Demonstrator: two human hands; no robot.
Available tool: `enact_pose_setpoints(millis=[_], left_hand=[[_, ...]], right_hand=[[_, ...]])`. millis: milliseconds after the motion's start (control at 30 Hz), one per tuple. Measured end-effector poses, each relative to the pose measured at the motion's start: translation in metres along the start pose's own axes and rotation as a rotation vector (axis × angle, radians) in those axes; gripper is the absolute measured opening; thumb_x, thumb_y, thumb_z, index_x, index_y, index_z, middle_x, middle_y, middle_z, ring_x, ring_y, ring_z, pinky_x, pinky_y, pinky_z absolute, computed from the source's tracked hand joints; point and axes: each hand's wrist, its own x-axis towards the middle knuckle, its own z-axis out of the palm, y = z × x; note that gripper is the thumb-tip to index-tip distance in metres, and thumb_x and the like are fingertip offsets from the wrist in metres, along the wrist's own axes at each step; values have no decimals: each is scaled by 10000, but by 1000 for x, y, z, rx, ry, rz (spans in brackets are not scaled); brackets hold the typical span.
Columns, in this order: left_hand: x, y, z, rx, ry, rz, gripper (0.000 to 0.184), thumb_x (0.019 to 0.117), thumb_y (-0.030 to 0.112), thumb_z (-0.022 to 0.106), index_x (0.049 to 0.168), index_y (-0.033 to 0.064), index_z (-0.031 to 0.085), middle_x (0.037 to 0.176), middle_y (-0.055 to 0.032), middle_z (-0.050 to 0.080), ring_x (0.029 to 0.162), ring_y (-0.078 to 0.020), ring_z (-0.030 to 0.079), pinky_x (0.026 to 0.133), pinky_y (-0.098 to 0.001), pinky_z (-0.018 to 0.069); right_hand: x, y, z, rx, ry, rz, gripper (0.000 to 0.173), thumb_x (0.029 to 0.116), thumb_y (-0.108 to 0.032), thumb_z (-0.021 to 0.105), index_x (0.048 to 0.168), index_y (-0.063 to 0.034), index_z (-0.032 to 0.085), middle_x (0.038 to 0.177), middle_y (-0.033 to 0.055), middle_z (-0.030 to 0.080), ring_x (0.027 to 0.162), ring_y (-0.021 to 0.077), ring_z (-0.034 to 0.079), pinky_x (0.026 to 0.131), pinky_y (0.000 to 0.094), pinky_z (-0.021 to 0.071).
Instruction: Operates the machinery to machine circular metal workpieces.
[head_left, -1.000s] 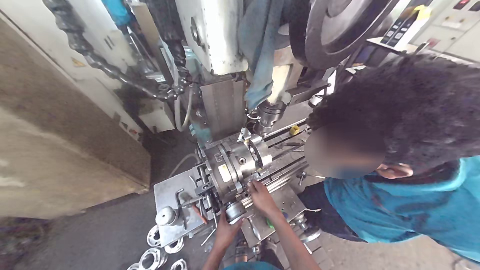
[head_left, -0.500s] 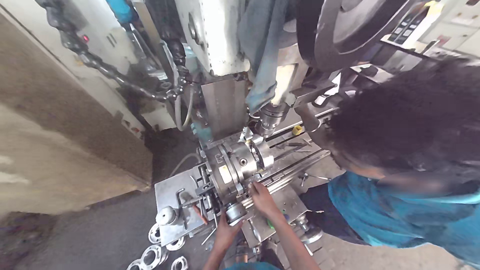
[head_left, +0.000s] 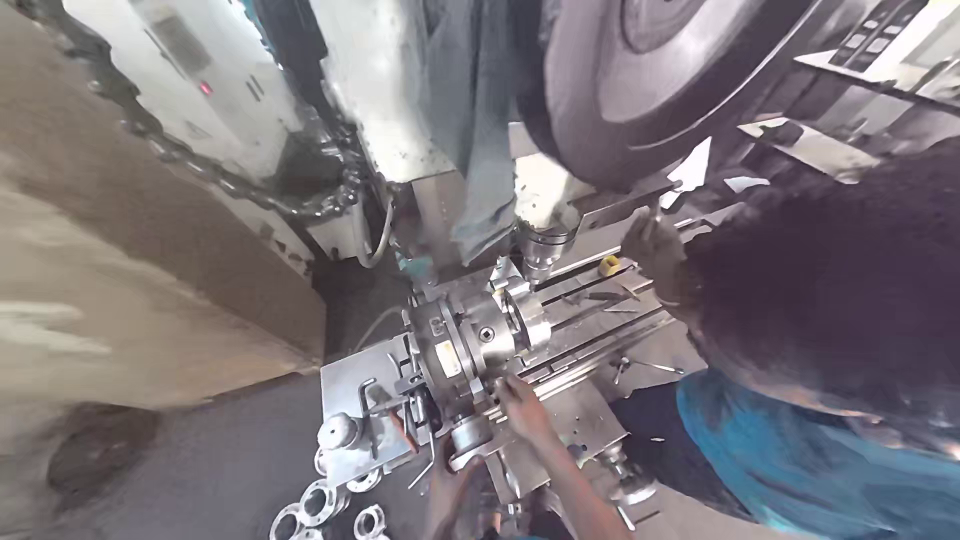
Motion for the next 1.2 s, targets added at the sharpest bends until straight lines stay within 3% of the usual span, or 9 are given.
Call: enact_pose_setpoints(millis=[167, 400, 600, 700, 833, 967, 1067, 1167, 1200], left_hand=[[-38, -18, 11, -175, -6, -200, 592, 1053, 197, 555, 1539, -4, 284, 1210, -231, 648, 941, -282, 714, 809, -461, 616], [-50, -9, 65, -9, -185, -203, 617, 1008, 204, 614, 1517, -35, 363, 1260, -240, 639, 1034, -290, 694, 900, -474, 593], [-36, 2, 78, -9, -100, -251, 400, 1072, 245, 494, 1344, -46, 525, 1003, -143, 680, 790, -191, 675, 738, -401, 597], [-38, 6, 86, -34, -73, -283, 414, 1058, 254, 541, 1375, -9, 517, 1051, -141, 694, 848, -208, 690, 765, -414, 601], [-41, 12, 93, -26, -35, -276, 478, 1039, 153, 562, 1456, -38, 426, 1155, -199, 654, 890, -238, 686, 768, -436, 599], [-43, 31, 104, 32, -11, -335, 380, 1072, 128, 488, 1397, -66, 473, 1102, -157, 657, 853, -169, 645, 760, -368, 571], [-32, 9, 102, -6, -44, -318, 341, 1080, 174, 495, 1302, -83, 520, 989, -143, 687, 822, -179, 688, 734, -378, 605], [-31, 5, 103, -8, -39, -336, 372, 1109, 265, 435, 1191, -63, 593, 808, -95, 668, 708, -170, 665, 682, -377, 593], [-32, 9, 103, -44, -52, -325, 350, 1110, 251, 416, 1119, -45, 603, 749, -62, 646, 661, -145, 644, 654, -349, 580]], right_hand=[[5, 1, 2, 164, 5, -13, 306, 1072, -250, 497, 985, -14, 669, 795, 48, 610, 689, 138, 573, 695, 362, 510], [9, 0, 6, 190, 66, -40, 337, 1053, -298, 527, 954, -39, 719, 780, 58, 640, 723, 171, 609, 735, 429, 520], [4, -4, 8, 6, 138, -72, 409, 1059, -354, 477, 997, -60, 754, 849, 127, 718, 840, 284, 701, 803, 544, 545], [21, 31, 28, 92, 304, -395, 445, 1034, -343, 454, 826, -46, 711, 615, 45, 610, 565, 157, 616, 564, 395, 539], [32, 33, 42, 117, 511, -514, 451, 1020, -306, 447, 747, -37, 684, 542, 26, 555, 476, 124, 558, 483, 350, 496], [30, 31, 48, 159, 592, -414, 422, 1020, -259, 468, 760, -1, 678, 562, 39, 558, 499, 113, 558, 524, 330, 509], [28, 35, 40, 185, 598, -389, 459, 1044, -294, 442, 804, 5, 694, 616, 63, 626, 564, 144, 631, 578, 371, 554], [0, 30, 16, 219, 546, -469, 456, 1059, -321, 447, 803, -13, 665, 591, 0, 566, 528, 45, 568, 538, 248, 520], [-19, 17, -1, 220, 476, -456, 392, 1031, -222, 469, 872, 60, 691, 628, 17, 594, 567, 19, 569, 593, 212, 518]])
